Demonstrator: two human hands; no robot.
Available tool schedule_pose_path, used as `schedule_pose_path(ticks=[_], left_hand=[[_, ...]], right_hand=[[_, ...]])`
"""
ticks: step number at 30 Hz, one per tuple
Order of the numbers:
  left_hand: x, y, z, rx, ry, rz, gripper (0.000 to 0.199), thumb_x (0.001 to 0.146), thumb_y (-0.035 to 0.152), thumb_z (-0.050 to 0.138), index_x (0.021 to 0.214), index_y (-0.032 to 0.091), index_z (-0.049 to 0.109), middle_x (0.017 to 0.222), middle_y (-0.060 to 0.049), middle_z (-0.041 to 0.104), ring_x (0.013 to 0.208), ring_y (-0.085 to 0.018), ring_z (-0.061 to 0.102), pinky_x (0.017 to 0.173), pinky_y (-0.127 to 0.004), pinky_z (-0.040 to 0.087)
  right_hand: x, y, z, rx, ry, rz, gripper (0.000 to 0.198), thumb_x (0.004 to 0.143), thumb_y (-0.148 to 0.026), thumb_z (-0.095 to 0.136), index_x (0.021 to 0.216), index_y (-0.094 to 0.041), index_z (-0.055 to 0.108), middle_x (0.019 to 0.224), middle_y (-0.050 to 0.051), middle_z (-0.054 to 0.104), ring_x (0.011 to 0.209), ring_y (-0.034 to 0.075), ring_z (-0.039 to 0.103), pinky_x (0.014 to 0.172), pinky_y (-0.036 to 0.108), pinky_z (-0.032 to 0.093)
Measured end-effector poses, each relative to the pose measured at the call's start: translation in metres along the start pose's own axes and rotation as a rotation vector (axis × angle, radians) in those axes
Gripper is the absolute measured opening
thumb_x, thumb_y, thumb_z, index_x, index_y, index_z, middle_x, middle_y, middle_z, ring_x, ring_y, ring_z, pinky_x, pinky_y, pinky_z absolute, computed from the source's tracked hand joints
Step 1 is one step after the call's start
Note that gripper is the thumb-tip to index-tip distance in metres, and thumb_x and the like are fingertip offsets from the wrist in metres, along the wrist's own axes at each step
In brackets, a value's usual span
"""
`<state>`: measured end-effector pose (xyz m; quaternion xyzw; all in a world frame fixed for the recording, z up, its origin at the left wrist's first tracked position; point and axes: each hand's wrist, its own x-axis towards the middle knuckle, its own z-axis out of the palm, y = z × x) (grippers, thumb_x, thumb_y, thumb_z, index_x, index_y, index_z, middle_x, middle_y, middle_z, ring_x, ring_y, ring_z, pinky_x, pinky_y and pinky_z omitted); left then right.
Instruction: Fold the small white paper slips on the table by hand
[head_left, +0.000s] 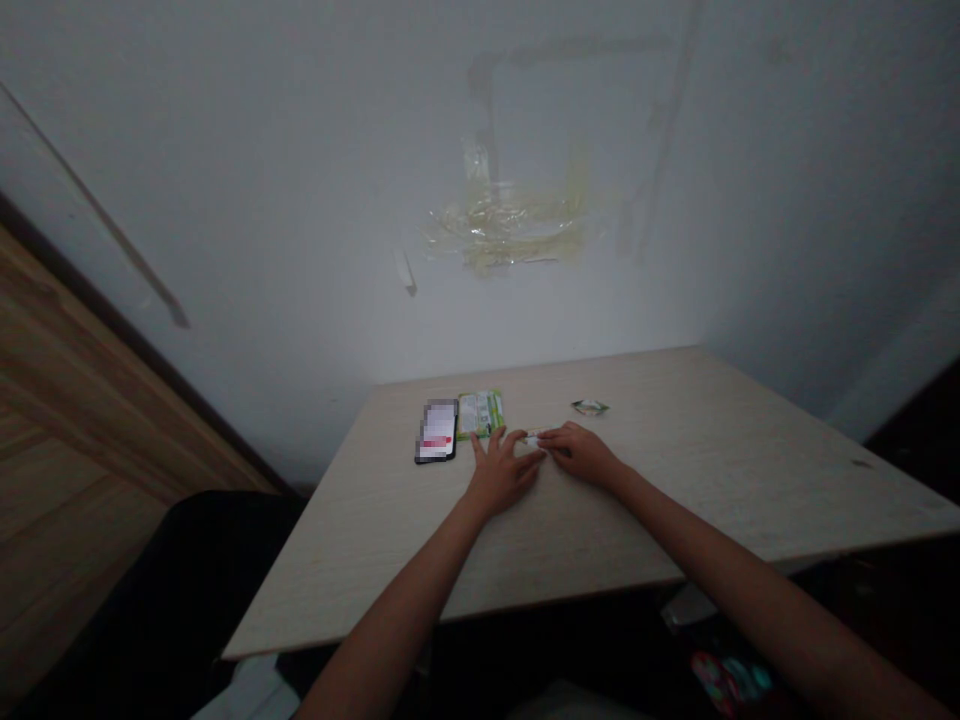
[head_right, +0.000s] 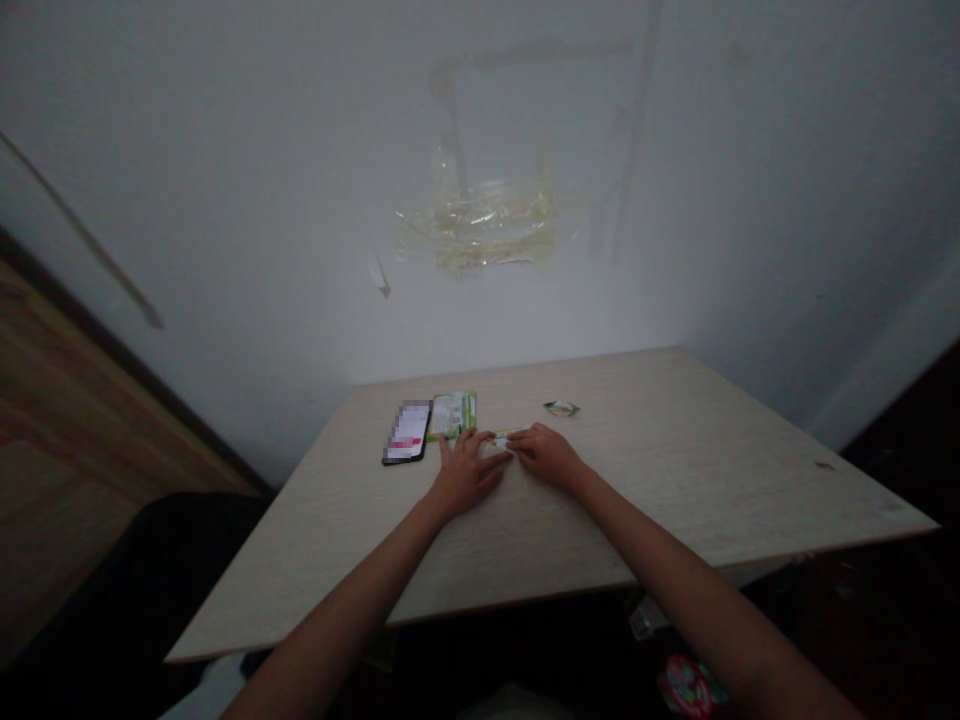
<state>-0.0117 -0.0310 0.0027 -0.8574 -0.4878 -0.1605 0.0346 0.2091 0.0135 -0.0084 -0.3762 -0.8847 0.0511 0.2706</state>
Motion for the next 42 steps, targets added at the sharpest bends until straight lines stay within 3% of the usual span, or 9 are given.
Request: schedule_pose_path(ticks=[10, 20, 32, 42], left_hand=[[0.001, 0.001, 0.002, 0.004, 0.026, 0.01, 0.032, 0.093, 0.043, 0.053, 0.123, 0.051, 0.06, 0.145, 0.001, 0.044, 0.139, -0.034, 0.028, 0.106, -0.08, 0.003], [0.002, 0.004, -0.004, -0.03, 0.049, -0.067, 0.027, 0.09, 0.044, 0.058, 0.115, 0.052, 0.065, 0.144, 0.001, 0.045, 0.136, -0.033, 0.033, 0.106, -0.08, 0.004], [0.0, 0.007, -0.007, 0.038, 0.082, -0.045, 0.028, 0.092, 0.044, 0.054, 0.116, 0.05, 0.065, 0.144, 0.002, 0.048, 0.137, -0.035, 0.033, 0.105, -0.081, 0.002], [0.0, 0.009, -0.009, 0.087, 0.123, -0.13, 0.031, 0.089, 0.045, 0.056, 0.117, 0.049, 0.065, 0.145, 0.001, 0.049, 0.137, -0.038, 0.032, 0.107, -0.079, 0.0]], right_hand=[[0.002, -0.001, 0.0, -0.001, -0.002, -0.001, 0.03, 0.091, -0.018, 0.053, 0.113, -0.024, 0.072, 0.121, 0.004, 0.07, 0.103, 0.022, 0.063, 0.094, 0.041, 0.049], [0.0, 0.001, -0.001, 0.048, 0.014, 0.013, 0.032, 0.089, -0.017, 0.055, 0.113, -0.027, 0.072, 0.12, 0.004, 0.07, 0.103, 0.022, 0.064, 0.094, 0.041, 0.05], [0.0, 0.005, 0.003, 0.037, 0.012, -0.014, 0.033, 0.089, -0.017, 0.053, 0.114, -0.025, 0.072, 0.121, 0.004, 0.07, 0.103, 0.022, 0.064, 0.094, 0.041, 0.05], [0.0, 0.001, 0.0, 0.031, 0.001, 0.0, 0.035, 0.088, -0.015, 0.054, 0.116, -0.026, 0.071, 0.121, 0.004, 0.07, 0.103, 0.022, 0.063, 0.093, 0.04, 0.05]])
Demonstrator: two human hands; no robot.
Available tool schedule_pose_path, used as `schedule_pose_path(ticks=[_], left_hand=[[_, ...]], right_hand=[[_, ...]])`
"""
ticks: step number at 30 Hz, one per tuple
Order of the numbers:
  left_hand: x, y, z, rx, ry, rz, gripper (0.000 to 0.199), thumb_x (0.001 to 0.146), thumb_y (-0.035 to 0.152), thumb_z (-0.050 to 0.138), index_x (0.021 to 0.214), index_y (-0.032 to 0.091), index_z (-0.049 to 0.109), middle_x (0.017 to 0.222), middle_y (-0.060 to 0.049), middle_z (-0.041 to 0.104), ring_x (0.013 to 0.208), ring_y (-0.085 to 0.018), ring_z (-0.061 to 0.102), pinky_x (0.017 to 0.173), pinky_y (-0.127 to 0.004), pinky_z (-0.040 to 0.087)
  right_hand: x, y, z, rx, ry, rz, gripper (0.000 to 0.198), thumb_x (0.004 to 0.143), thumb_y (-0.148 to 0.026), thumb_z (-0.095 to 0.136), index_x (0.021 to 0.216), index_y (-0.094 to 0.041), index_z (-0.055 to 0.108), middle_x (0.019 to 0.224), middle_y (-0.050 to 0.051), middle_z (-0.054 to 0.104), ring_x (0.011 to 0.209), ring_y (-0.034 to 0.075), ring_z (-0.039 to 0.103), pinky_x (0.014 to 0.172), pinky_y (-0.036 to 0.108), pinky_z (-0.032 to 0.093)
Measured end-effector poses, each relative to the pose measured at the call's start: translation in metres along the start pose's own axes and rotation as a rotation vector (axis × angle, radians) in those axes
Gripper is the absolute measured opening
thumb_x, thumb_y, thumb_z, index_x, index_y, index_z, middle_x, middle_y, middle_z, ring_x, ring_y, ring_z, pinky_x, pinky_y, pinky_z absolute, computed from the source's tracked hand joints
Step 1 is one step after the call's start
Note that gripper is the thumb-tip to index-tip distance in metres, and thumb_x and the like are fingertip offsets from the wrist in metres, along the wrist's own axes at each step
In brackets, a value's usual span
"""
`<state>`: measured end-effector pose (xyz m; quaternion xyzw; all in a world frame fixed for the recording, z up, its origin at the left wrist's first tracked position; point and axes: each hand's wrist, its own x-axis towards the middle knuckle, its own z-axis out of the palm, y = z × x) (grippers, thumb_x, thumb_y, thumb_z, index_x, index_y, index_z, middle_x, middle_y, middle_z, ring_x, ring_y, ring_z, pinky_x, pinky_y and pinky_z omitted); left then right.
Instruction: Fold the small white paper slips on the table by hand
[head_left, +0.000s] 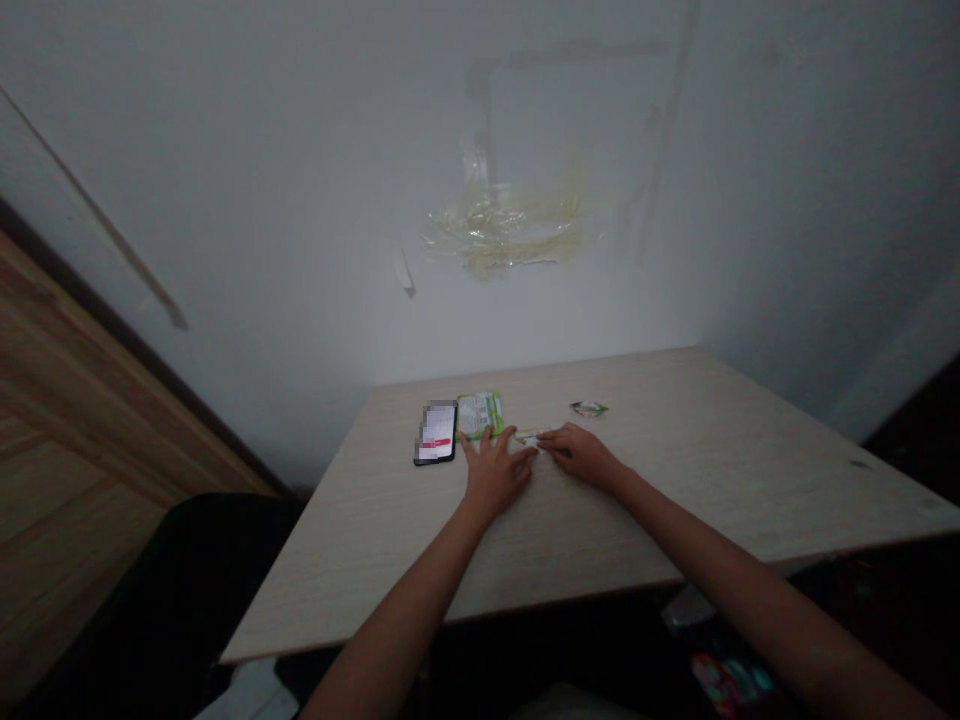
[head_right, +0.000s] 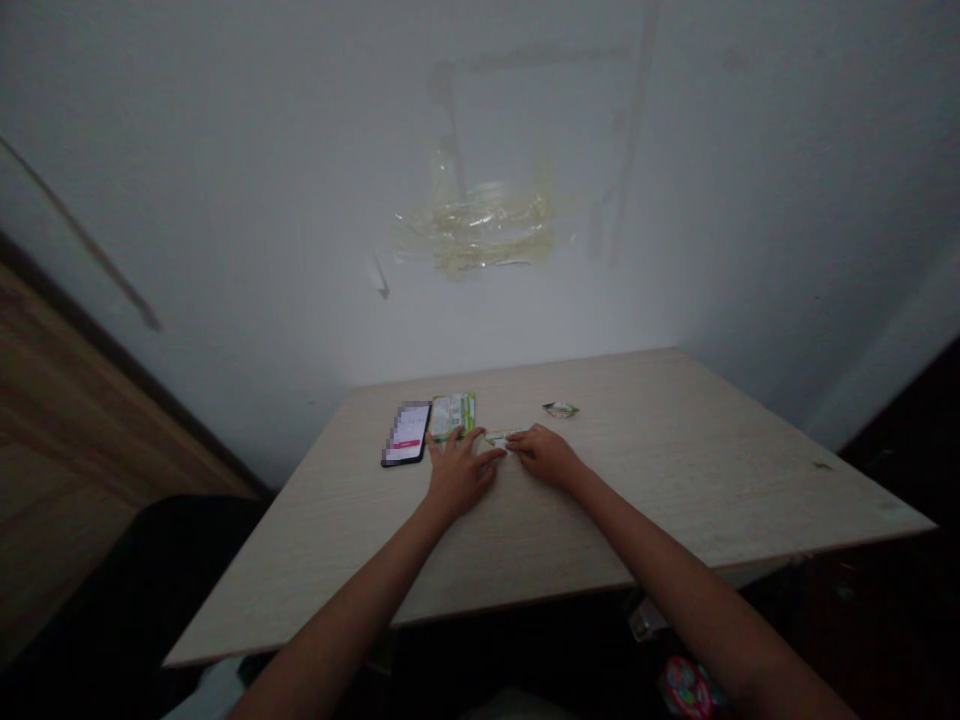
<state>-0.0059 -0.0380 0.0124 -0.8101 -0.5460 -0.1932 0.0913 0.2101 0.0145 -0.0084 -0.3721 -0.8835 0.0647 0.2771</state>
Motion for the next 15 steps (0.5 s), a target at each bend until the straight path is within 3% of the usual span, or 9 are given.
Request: schedule_pose_path(ticks=[15], left_hand=[[0.0017, -0.0008, -0.0086, 0.036, 0.025, -0.179, 0.034, 0.087, 0.041, 0.055, 0.119, 0.041, 0.068, 0.145, -0.005, 0.05, 0.14, -0.042, 0.028, 0.107, -0.079, -0.001]], right_hand=[[0.0004, -0.0005, -0.0006, -0.004, -0.016, 0.007, 0.035, 0.088, -0.015, 0.053, 0.117, -0.025, 0.071, 0.122, 0.004, 0.069, 0.101, 0.022, 0.063, 0.093, 0.04, 0.05]])
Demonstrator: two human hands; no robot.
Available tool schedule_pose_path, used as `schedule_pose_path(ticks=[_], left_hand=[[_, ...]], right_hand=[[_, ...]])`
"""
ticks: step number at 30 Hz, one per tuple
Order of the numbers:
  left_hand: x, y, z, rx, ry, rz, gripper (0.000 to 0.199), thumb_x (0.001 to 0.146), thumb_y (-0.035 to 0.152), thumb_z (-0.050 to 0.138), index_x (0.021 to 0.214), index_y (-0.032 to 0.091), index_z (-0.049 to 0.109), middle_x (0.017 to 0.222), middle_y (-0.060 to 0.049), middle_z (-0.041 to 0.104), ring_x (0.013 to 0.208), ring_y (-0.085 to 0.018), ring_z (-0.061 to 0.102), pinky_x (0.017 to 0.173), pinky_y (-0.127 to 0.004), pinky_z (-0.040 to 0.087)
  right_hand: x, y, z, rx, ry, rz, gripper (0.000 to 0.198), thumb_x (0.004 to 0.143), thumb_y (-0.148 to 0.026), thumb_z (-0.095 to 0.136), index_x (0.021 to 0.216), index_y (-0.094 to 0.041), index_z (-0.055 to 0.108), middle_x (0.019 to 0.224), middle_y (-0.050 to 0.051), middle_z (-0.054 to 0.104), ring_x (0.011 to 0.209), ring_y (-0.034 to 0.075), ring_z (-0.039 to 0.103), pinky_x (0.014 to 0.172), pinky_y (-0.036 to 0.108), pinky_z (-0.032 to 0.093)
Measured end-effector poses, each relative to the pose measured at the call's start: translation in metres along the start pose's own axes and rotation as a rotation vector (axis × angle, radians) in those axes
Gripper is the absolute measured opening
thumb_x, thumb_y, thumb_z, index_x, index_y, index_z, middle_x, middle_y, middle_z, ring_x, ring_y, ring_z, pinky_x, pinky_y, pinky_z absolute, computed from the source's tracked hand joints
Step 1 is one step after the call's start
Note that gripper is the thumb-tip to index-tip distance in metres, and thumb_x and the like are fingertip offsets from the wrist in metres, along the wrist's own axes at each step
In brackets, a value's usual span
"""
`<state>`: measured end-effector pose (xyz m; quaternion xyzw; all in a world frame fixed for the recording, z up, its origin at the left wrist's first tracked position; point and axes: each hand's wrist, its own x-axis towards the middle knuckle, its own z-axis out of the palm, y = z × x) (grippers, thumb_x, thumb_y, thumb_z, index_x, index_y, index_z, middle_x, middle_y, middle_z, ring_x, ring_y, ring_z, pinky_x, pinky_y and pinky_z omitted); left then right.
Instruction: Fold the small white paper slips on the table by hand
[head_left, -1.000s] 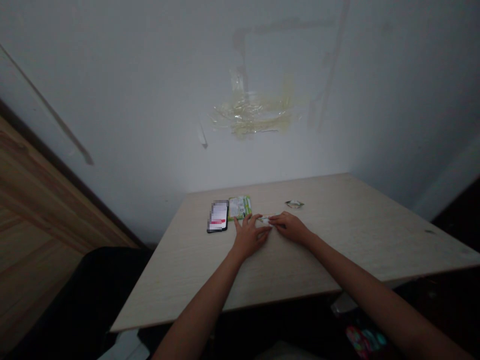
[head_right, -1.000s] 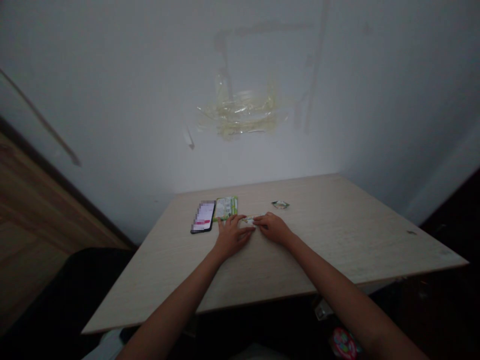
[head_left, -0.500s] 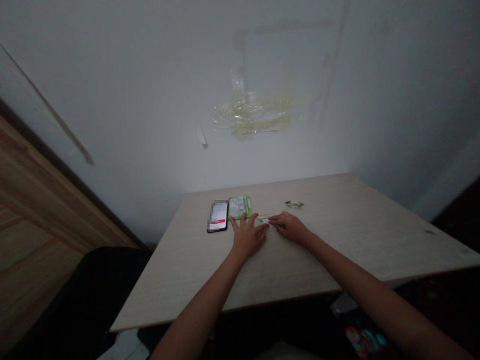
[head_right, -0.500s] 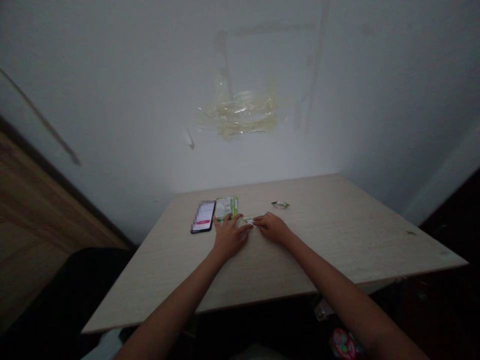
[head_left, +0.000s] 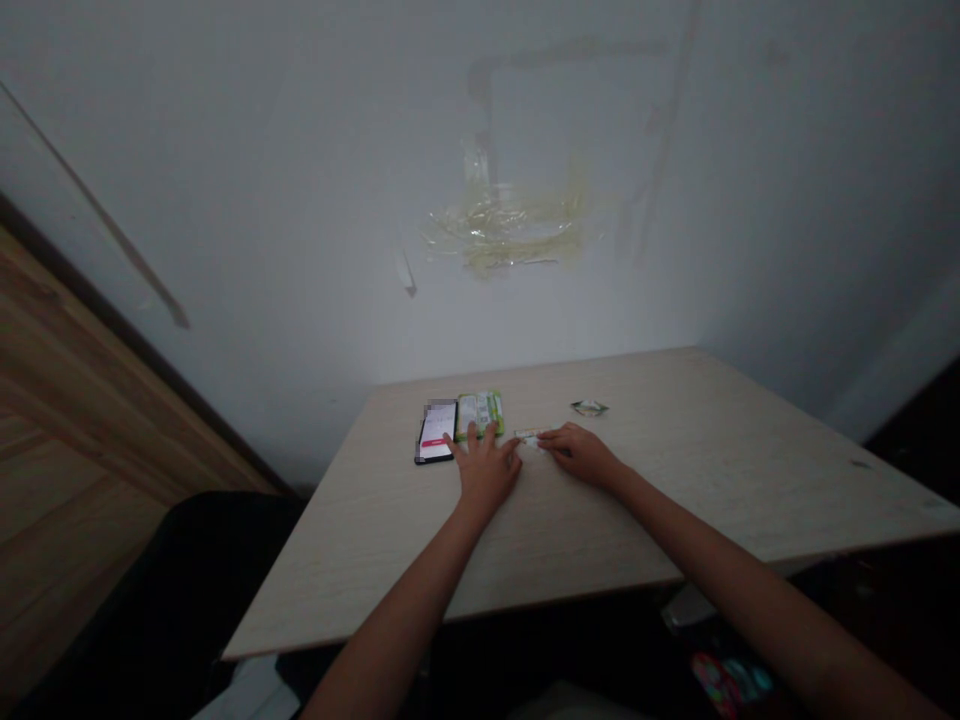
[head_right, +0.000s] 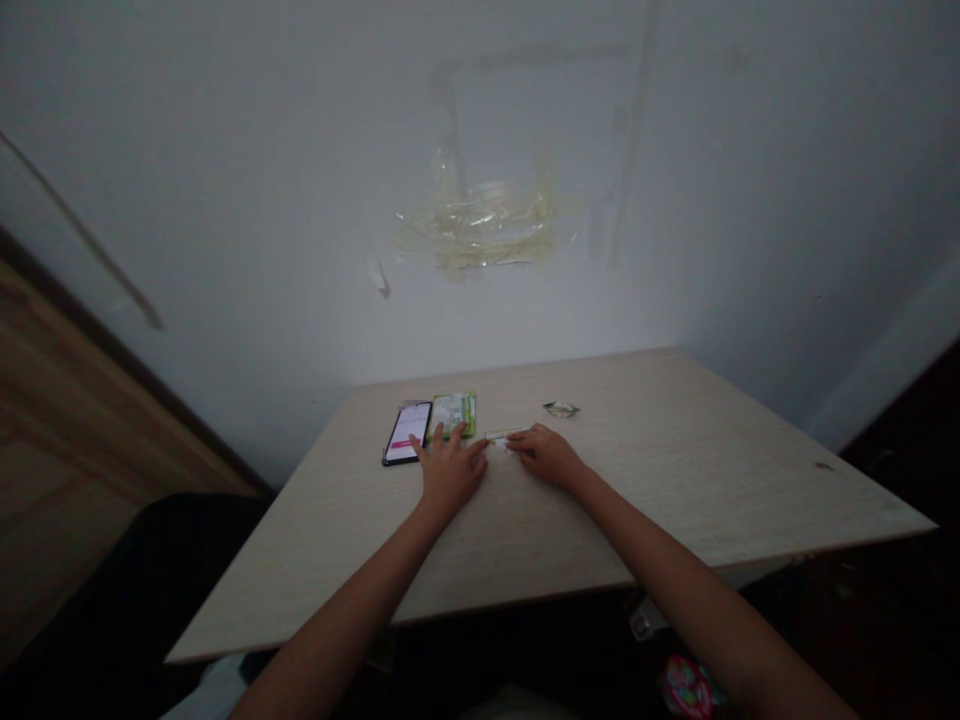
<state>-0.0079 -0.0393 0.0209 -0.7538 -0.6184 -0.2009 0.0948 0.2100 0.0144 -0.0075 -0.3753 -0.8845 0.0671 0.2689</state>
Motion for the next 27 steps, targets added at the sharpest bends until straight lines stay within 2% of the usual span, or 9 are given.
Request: schedule_pose_path(ticks=[10, 17, 23, 27], left_hand=[[0.0, 0.0, 0.003, 0.028, 0.021, -0.05, 0.035, 0.088, 0.039, 0.054, 0.12, 0.037, 0.067, 0.146, -0.007, 0.049, 0.141, -0.042, 0.026, 0.107, -0.078, 0.001], [0.002, -0.002, 0.008, 0.011, 0.017, 0.01, 0.035, 0.09, 0.04, 0.051, 0.122, 0.034, 0.065, 0.144, -0.008, 0.051, 0.14, -0.037, 0.03, 0.107, -0.079, 0.002], [0.003, -0.003, 0.012, -0.054, -0.04, 0.114, 0.034, 0.092, 0.035, 0.05, 0.124, 0.035, 0.063, 0.133, -0.003, 0.063, 0.136, -0.034, 0.036, 0.108, -0.079, -0.001], [0.004, -0.005, 0.012, -0.068, -0.076, 0.135, 0.035, 0.095, 0.033, 0.045, 0.125, 0.035, 0.062, 0.13, -0.003, 0.066, 0.135, -0.034, 0.038, 0.107, -0.08, -0.001]], right_hand=[[0.0, 0.0, 0.0, 0.015, 0.006, 0.009, 0.036, 0.087, -0.014, 0.053, 0.115, -0.026, 0.071, 0.122, 0.003, 0.07, 0.102, 0.022, 0.063, 0.094, 0.04, 0.05], [0.0, 0.001, 0.001, 0.012, 0.016, 0.002, 0.035, 0.087, -0.013, 0.053, 0.114, -0.025, 0.072, 0.121, 0.004, 0.07, 0.102, 0.022, 0.064, 0.093, 0.041, 0.05], [0.0, -0.002, -0.001, 0.018, 0.03, 0.006, 0.035, 0.087, -0.014, 0.053, 0.114, -0.025, 0.072, 0.12, 0.005, 0.07, 0.102, 0.022, 0.063, 0.094, 0.041, 0.05], [0.0, 0.0, 0.0, 0.021, 0.029, 0.0, 0.035, 0.087, -0.014, 0.053, 0.114, -0.025, 0.072, 0.12, 0.005, 0.07, 0.103, 0.022, 0.064, 0.094, 0.041, 0.05]])
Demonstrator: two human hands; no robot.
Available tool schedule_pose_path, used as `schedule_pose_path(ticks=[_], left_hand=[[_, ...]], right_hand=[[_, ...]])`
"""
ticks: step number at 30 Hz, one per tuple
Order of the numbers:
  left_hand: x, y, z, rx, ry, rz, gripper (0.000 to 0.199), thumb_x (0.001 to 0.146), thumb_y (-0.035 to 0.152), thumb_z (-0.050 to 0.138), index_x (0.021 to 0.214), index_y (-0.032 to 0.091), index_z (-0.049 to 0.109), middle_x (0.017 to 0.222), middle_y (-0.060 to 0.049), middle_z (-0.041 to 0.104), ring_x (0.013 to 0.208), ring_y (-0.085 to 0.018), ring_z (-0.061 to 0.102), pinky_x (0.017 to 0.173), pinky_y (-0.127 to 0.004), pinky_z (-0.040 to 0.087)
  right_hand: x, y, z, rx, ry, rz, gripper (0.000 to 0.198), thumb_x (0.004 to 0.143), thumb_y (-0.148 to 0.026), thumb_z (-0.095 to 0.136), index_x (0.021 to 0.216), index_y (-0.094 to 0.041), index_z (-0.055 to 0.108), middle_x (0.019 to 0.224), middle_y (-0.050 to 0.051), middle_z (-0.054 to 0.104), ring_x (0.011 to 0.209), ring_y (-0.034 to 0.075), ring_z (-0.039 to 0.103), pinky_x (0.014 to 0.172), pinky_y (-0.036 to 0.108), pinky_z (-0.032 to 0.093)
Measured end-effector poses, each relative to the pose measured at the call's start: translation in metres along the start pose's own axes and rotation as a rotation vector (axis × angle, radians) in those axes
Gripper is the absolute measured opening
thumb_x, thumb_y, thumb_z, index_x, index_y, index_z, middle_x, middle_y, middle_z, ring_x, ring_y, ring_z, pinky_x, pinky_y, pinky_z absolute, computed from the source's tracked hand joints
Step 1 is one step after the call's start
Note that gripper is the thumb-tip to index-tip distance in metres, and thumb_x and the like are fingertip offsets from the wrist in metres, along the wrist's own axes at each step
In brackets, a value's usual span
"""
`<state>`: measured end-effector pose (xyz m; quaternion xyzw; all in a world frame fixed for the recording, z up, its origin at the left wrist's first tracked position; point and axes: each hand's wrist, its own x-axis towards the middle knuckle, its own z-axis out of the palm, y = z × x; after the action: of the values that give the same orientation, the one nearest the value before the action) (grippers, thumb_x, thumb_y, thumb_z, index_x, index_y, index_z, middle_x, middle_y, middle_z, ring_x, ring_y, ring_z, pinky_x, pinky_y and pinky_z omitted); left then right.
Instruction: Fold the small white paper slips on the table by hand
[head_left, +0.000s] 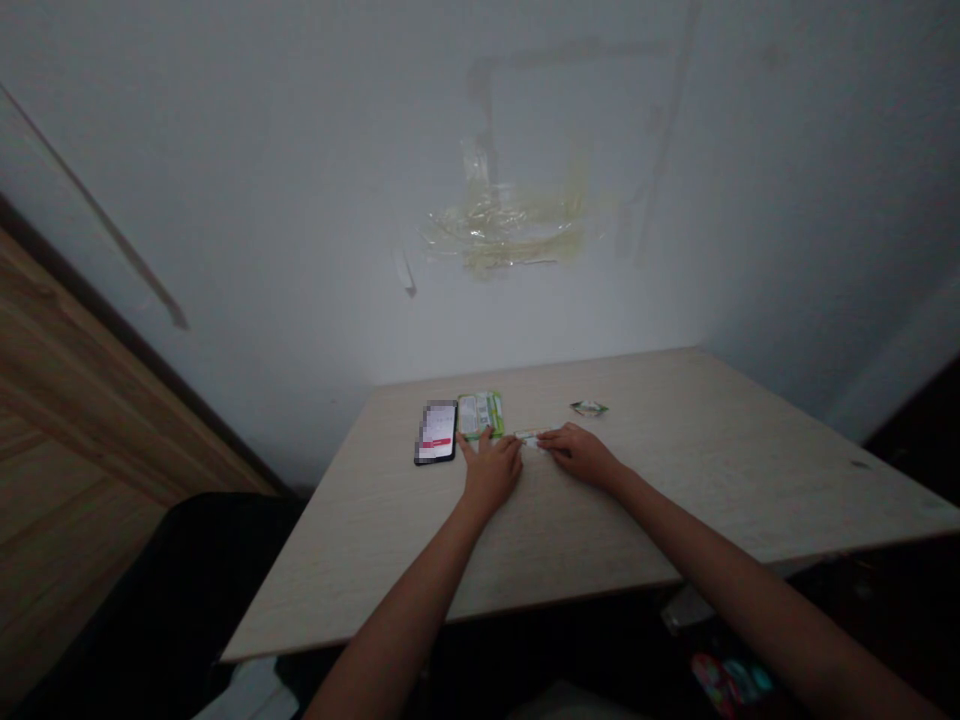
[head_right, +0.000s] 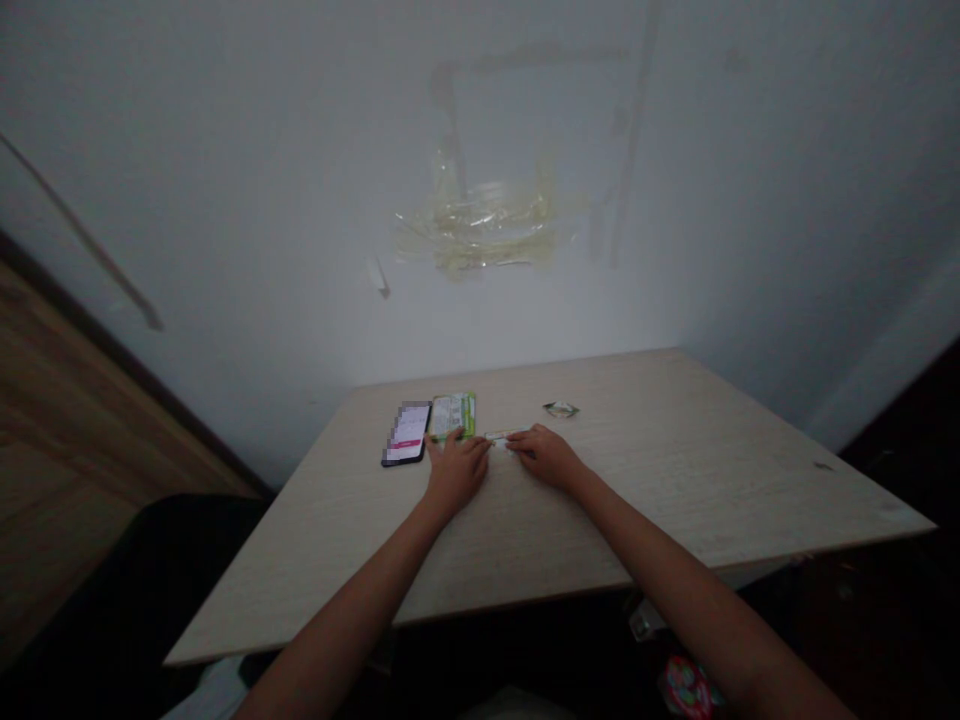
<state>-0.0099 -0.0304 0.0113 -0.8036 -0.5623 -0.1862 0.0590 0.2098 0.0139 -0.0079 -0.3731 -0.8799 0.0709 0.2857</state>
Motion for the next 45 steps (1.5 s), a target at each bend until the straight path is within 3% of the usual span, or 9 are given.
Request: schedule_pose_path(ticks=[11, 23, 45], left_hand=[[-0.002, 0.0033, -0.0048, -0.017, -0.007, 0.033, 0.031, 0.095, 0.041, 0.045, 0.121, 0.043, 0.062, 0.128, 0.001, 0.065, 0.133, -0.035, 0.039, 0.105, -0.081, -0.001], [-0.0052, 0.0041, -0.0012, -0.001, -0.05, 0.099, 0.032, 0.093, 0.049, 0.048, 0.122, 0.049, 0.061, 0.132, -0.003, 0.057, 0.136, -0.035, 0.034, 0.104, -0.081, -0.001], [-0.0042, 0.0014, 0.0014, -0.01, -0.127, 0.1, 0.035, 0.091, 0.049, 0.052, 0.125, 0.051, 0.058, 0.138, -0.003, 0.05, 0.141, -0.036, 0.027, 0.106, -0.079, 0.0]], right_hand=[[0.0003, 0.0029, 0.0019, -0.014, -0.011, -0.012, 0.034, 0.088, -0.015, 0.053, 0.115, -0.025, 0.071, 0.122, 0.005, 0.07, 0.102, 0.022, 0.063, 0.093, 0.041, 0.05], [0.0005, 0.0053, 0.0022, 0.013, -0.01, -0.008, 0.033, 0.089, -0.016, 0.053, 0.115, -0.026, 0.071, 0.122, 0.004, 0.07, 0.105, 0.023, 0.063, 0.095, 0.041, 0.049], [0.0011, 0.0091, 0.0049, 0.094, 0.007, 0.001, 0.032, 0.088, -0.016, 0.053, 0.112, -0.025, 0.073, 0.119, 0.005, 0.071, 0.104, 0.022, 0.064, 0.094, 0.041, 0.049]])
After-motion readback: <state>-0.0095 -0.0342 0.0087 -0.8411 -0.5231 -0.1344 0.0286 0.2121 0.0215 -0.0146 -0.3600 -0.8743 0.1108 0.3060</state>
